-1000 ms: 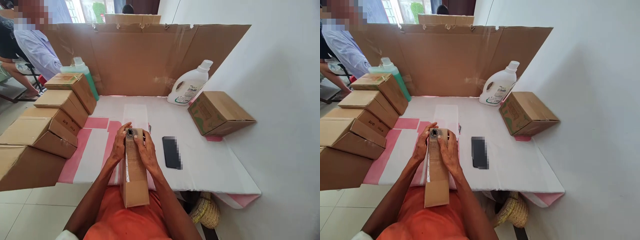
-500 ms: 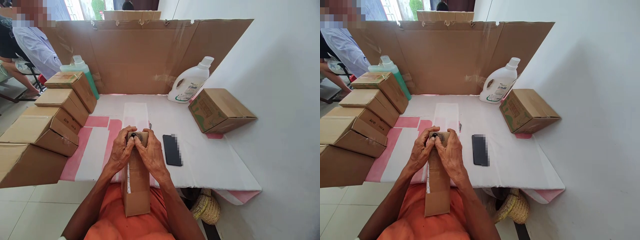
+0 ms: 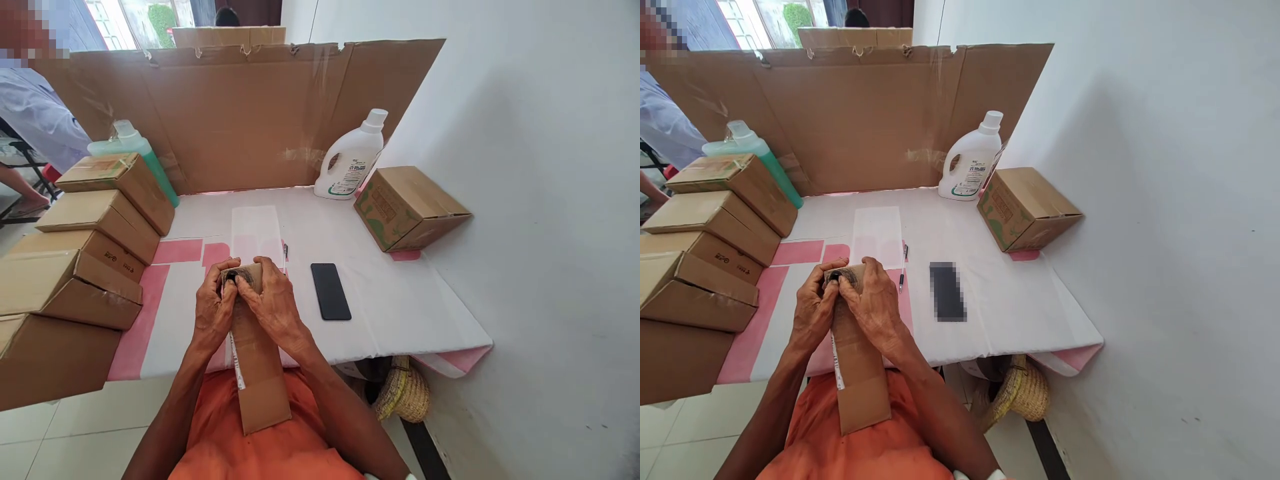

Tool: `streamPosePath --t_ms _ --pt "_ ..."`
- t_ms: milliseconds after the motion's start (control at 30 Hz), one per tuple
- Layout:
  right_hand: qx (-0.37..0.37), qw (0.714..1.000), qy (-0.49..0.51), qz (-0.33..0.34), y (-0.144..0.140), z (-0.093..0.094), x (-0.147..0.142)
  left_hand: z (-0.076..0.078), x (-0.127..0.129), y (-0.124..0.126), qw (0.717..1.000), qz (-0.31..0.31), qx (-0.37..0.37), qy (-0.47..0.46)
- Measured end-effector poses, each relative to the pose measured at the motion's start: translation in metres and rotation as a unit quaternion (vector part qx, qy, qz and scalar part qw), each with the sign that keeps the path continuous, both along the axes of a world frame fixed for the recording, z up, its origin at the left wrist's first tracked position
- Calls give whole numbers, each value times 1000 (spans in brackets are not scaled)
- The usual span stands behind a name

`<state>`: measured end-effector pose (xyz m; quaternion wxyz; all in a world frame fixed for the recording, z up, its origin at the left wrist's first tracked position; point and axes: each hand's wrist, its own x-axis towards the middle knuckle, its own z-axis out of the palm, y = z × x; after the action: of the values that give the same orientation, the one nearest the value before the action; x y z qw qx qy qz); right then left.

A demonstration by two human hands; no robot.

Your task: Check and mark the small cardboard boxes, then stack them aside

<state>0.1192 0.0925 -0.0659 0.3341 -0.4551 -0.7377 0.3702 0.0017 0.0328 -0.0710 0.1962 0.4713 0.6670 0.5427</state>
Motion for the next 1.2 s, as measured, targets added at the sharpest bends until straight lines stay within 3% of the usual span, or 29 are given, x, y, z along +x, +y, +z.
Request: streamPosePath --t_ms 133,267,400,467,567,733,867,967,1067,1133,1200 --pt "-35 997 76 0 1 -8 17 -1 8 4 1000 -16 7 -10" --pt "-108 984 145 15 5 -29 55 -2 11 1 999 -30 -1 -23" --pt "-41 987 -10 -153 27 -55 98 -3 9 -2 998 -66 -3 -18" --pt "-39 977 -95 -189 42 -63 106 -5 9 -3 995 -101 6 -15" --pt "-72 976 -138 -150 62 -68 91 -9 9 -4 990 -137 20 -13" --pt "-102 978 -125 -130 80 -72 42 -9 6 -10 991 -134 28 -3" --pt "-148 977 -82 -130 94 -79 38 -12 2 -7 988 -141 49 27" --pt "-160 978 -18 -129 96 -71 52 -18 2 -2 988 -145 42 15" --pt "-133 971 145 -135 79 -42 61 -23 5 2 989 -147 25 -4" --pt "-114 942 301 -93 58 -21 59 -23 6 2 989 -146 25 -10" --pt "-112 912 394 -26 34 -6 52 -23 7 1 989 -146 27 -13"
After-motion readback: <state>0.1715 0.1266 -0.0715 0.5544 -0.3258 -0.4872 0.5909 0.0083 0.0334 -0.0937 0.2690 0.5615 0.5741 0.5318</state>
